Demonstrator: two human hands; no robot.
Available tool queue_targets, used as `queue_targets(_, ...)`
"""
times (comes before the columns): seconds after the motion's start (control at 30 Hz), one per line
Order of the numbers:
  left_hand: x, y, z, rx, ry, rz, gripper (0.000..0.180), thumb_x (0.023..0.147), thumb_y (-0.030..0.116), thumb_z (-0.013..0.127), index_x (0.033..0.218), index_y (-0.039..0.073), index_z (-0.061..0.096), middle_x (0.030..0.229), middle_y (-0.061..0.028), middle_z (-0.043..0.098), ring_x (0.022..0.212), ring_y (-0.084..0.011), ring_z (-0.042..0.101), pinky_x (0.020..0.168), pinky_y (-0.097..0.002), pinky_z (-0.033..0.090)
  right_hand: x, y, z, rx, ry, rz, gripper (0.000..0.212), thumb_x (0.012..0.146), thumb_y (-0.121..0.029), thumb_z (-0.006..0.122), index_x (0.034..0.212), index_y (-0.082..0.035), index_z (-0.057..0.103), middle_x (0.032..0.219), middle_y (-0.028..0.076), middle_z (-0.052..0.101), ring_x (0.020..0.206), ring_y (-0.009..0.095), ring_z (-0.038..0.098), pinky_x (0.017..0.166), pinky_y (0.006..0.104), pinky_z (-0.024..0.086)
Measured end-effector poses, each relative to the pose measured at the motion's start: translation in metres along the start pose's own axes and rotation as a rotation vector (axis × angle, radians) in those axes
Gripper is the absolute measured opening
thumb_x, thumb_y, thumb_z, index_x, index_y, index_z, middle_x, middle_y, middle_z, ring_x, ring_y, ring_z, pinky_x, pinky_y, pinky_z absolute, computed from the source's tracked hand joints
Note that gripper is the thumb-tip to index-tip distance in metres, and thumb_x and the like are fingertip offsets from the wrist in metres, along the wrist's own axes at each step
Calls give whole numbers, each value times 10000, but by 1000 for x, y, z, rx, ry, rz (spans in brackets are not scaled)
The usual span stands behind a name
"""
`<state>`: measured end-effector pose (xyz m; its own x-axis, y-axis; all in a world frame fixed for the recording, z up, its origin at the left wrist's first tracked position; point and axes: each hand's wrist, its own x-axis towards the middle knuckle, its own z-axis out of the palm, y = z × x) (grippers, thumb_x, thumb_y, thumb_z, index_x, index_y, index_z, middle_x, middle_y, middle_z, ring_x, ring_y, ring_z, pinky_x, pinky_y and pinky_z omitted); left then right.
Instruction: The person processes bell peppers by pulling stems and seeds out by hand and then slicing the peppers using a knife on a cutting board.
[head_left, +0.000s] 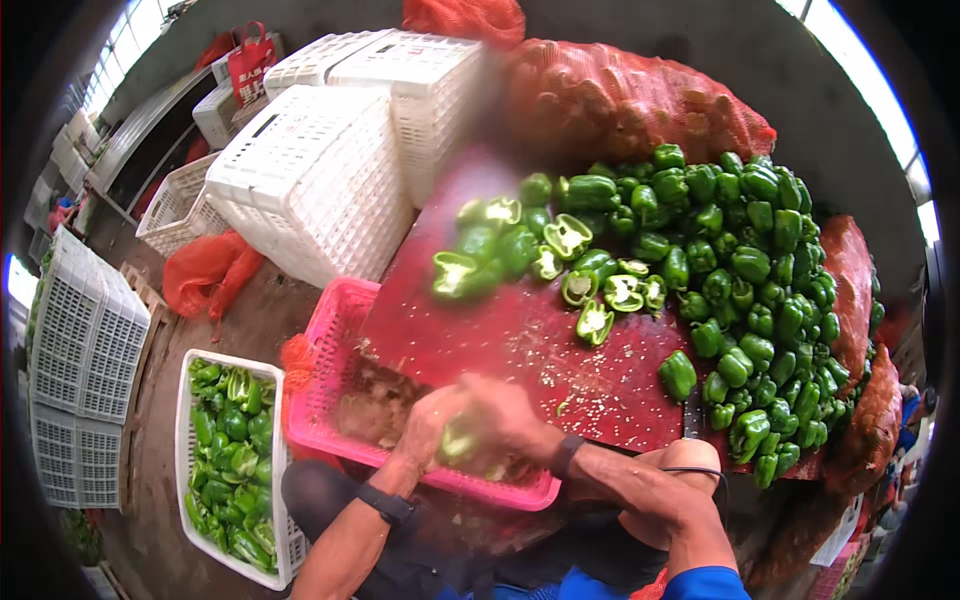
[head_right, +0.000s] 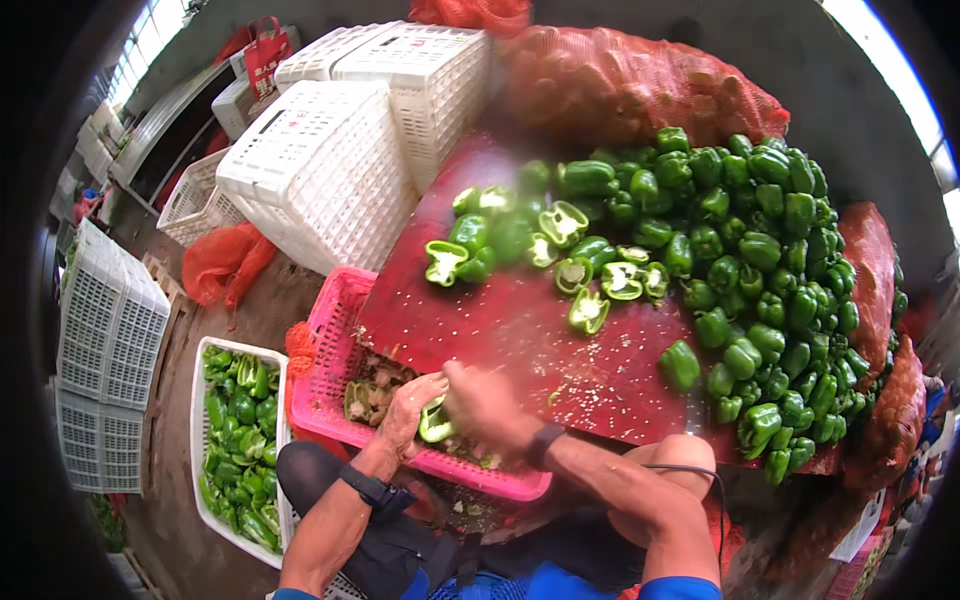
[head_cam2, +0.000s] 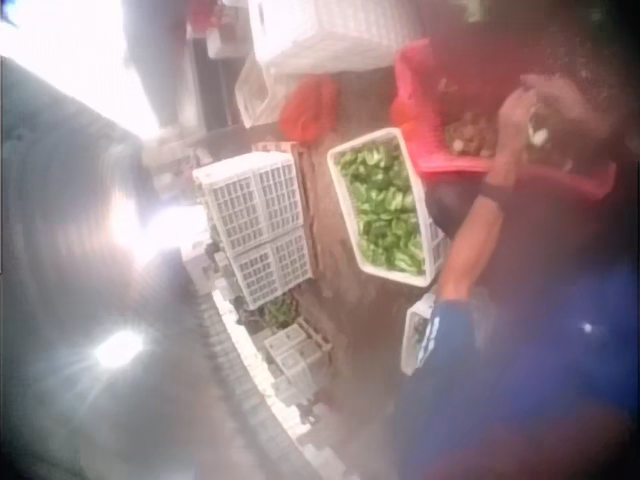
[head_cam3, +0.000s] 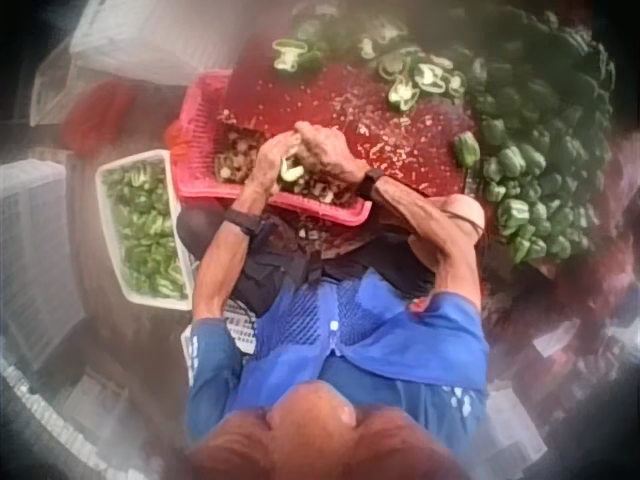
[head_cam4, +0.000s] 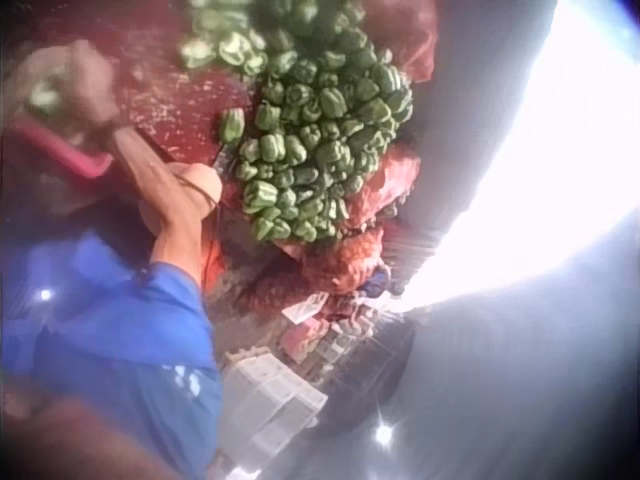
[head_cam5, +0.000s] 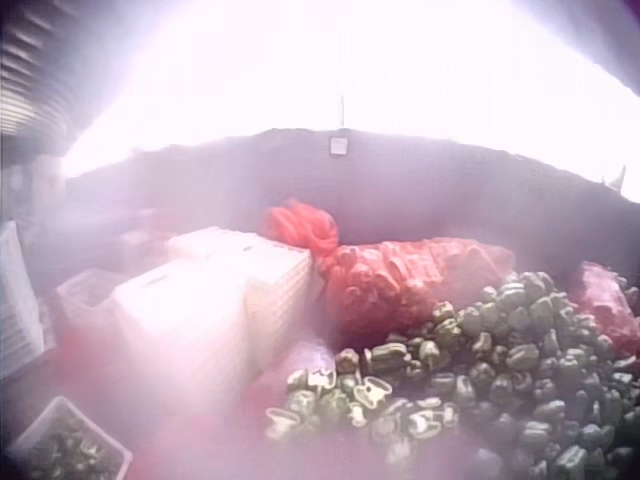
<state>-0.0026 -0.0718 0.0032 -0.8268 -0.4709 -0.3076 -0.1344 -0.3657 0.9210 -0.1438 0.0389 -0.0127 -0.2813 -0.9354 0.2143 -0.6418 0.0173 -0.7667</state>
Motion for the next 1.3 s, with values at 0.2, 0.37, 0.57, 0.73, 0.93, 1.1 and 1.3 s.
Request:
queue_targets(0.2, -6, 30, -7, -689, -102, -146, 546, 877, 151, 572, 1387, -14, 469, 1215, -161, 641, 1008, -300, 691, 645, -433, 640, 27, -15, -32, 781, -109, 402, 357, 915, -123, 477, 1188, 73, 599, 1003, 161, 674, 928, 230, 659, 817, 369, 545)
queue_targets(0.37, -4, 26, -16, -693, -64, -103, 609, 793, 31, 563, 1390, -12, 456, 1255, -209, 604, 1028, -370, 674, 641, -509, 630, 31, -19, -49, 1121, 128, 635, 290, 898, -108, 486, 1114, 12, 639, 959, 47, 659, 844, 103, 611, 686, 252, 510)
queue_targets(0.57, -1, 22, -33, -768, -2, -14, 590, 815, 28, 571, 1390, 5, 441, 1233, -213, 615, 1018, -358, 678, 684, -481, 628, 35, 18, -60, 8, -100, 78, 179, 888, -138, 540, 963, -20, 651, 824, 173, 658, 752, 295, 670, 683, 396, 534)
queue_targets(0.73, 17, 17, 2, -717, 242, -136, 317, 997, 206, 546, 1243, 7, 569, 1099, -123, 677, 873, -217, 693, 722, -332, 592, 34, -27, -72, 594, -366, 362, 492, 962, -254, 635, 1357, 20, 528, 1097, 108, 686, 980, 172, 624, 828, 337, 521)
queue_targets(0.93, 12, -33, 4, 853, 159, 249, 302, 926, 267, 564, 1037, -5, 634, 900, -245, 667, 848, -369, 687, 700, -421, 546, 28, -24, -26, 254, -4, 204, 647, 878, -287, 721, 1389, 27, 479, 1237, 171, 644, 1124, 271, 636, 955, 372, 506)
queue_targets(1.1, 9, 3, -15, 882, 326, 215, 255, 859, 233, 607, 766, -1, 562, 688, -238, 605, 672, -435, 634, 589, -519, 503, 33, -1, -21, -358, 116, -26, 713, 745, -179, 752, 1387, -14, 488, 1193, 212, 608, 1077, 359, 611, 916, 467, 518)
queue_targets(1.3, -2, -17, -24, 1093, -219, 140, 201, 794, 179, 639, 842, -1, 564, 699, -222, 612, 663, -392, 654, 561, -514, 512, 55, 23, -16, -432, 25, 65, 772, 738, -140, 744, 1437, -11, 441, 1103, 211, 603, 1012, 381, 581, 909, 460, 489)
